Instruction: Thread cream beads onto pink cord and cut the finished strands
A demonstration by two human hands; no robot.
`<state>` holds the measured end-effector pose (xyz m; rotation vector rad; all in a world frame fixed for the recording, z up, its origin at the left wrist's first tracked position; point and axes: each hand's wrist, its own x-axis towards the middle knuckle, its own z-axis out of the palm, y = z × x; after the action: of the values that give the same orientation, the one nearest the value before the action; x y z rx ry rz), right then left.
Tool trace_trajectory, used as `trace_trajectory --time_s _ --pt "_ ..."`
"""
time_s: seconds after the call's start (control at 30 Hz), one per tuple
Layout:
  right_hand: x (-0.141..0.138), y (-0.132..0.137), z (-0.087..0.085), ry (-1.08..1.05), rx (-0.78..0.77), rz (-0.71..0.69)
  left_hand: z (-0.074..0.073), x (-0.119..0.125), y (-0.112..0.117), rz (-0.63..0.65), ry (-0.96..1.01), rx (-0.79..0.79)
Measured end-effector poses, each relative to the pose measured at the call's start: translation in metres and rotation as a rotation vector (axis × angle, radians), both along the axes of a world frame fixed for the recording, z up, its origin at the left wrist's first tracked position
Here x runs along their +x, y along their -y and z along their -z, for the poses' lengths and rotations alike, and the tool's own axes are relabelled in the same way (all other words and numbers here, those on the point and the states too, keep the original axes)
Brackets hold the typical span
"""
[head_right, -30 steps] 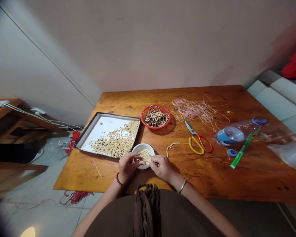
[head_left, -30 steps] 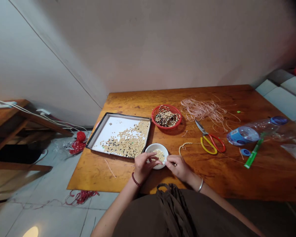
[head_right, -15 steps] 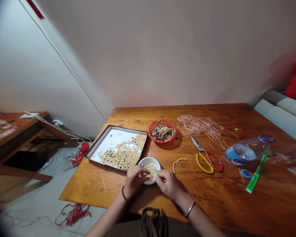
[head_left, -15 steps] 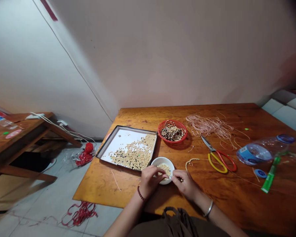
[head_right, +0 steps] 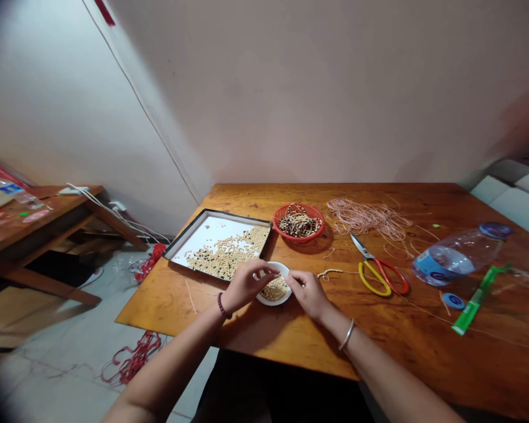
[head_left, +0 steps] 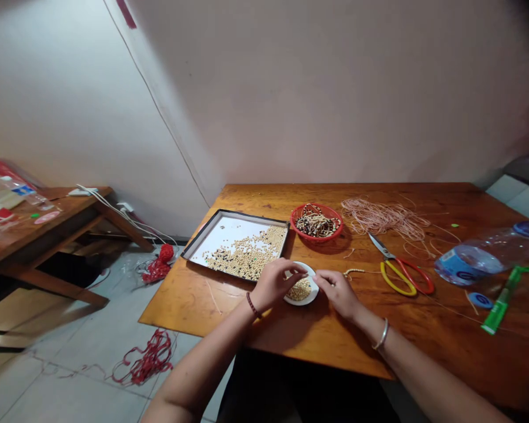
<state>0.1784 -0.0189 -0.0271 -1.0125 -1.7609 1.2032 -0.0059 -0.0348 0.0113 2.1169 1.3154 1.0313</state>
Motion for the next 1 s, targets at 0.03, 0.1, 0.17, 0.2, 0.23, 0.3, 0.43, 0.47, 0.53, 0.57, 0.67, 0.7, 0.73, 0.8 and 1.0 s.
trace_trajectory --time_s 0.03,0.1,0.17,0.2,0.23,0.3,0.43,0.47,0.53,0.57,0.67,0.7,0.73,0.8,1.0 --pt "-0.001 -0.004 -0.001 -0.038 -0.023 -0.007 -0.003 0.0 -0.006 0.03 0.025 -0.046" --pt "-0.004 -0.012 -0.002 -0.1 -0.068 -0.019 -0.007 0.002 -0.017 0.078 0.076 -0.108" --pt "-0.007 -0.017 -0.001 -0.129 -0.115 -0.039 -0.008 0.005 -0.026 0.103 0.092 -0.11" --pt "-0.007 -0.018 0.0 -0.135 -0.136 -0.05 -0.007 0.006 -0.028 0.115 0.093 -0.101" --pt "-0.007 -0.019 0.002 -0.139 -0.153 -0.057 -0.006 0.007 -0.029 0.126 0.096 -0.088" --pt "-0.006 -0.02 0.004 -0.144 -0.173 -0.063 -0.002 0.008 -0.03 0.152 0.102 -0.065" --pt "-0.002 -0.02 0.006 -0.165 -0.196 -0.078 0.003 0.008 -0.028 0.17 0.01 -0.012" --pt "-0.001 -0.02 0.006 -0.181 -0.209 -0.086 0.003 0.008 -0.027 0.169 -0.033 0.005" --pt "0.0 -0.02 0.006 -0.208 -0.24 -0.1 0.002 0.008 -0.025 0.157 -0.111 0.039" --pt "0.0 -0.02 0.005 -0.212 -0.245 -0.102 0.001 0.008 -0.024 0.153 -0.142 0.054" --pt "0.0 -0.019 0.003 -0.202 -0.225 -0.101 -0.003 0.008 -0.02 0.156 -0.201 0.082" --pt "0.0 -0.019 0.002 -0.195 -0.218 -0.112 -0.003 0.008 -0.019 0.161 -0.208 0.086" --pt "0.0 -0.019 0.001 -0.187 -0.213 -0.125 -0.004 0.008 -0.018 0.161 -0.21 0.088" --pt "0.002 -0.018 -0.002 -0.172 -0.207 -0.144 -0.004 0.007 -0.017 0.145 -0.203 0.082" --pt "0.009 -0.018 -0.006 -0.184 -0.28 -0.161 -0.004 0.006 -0.019 0.102 -0.234 0.061"
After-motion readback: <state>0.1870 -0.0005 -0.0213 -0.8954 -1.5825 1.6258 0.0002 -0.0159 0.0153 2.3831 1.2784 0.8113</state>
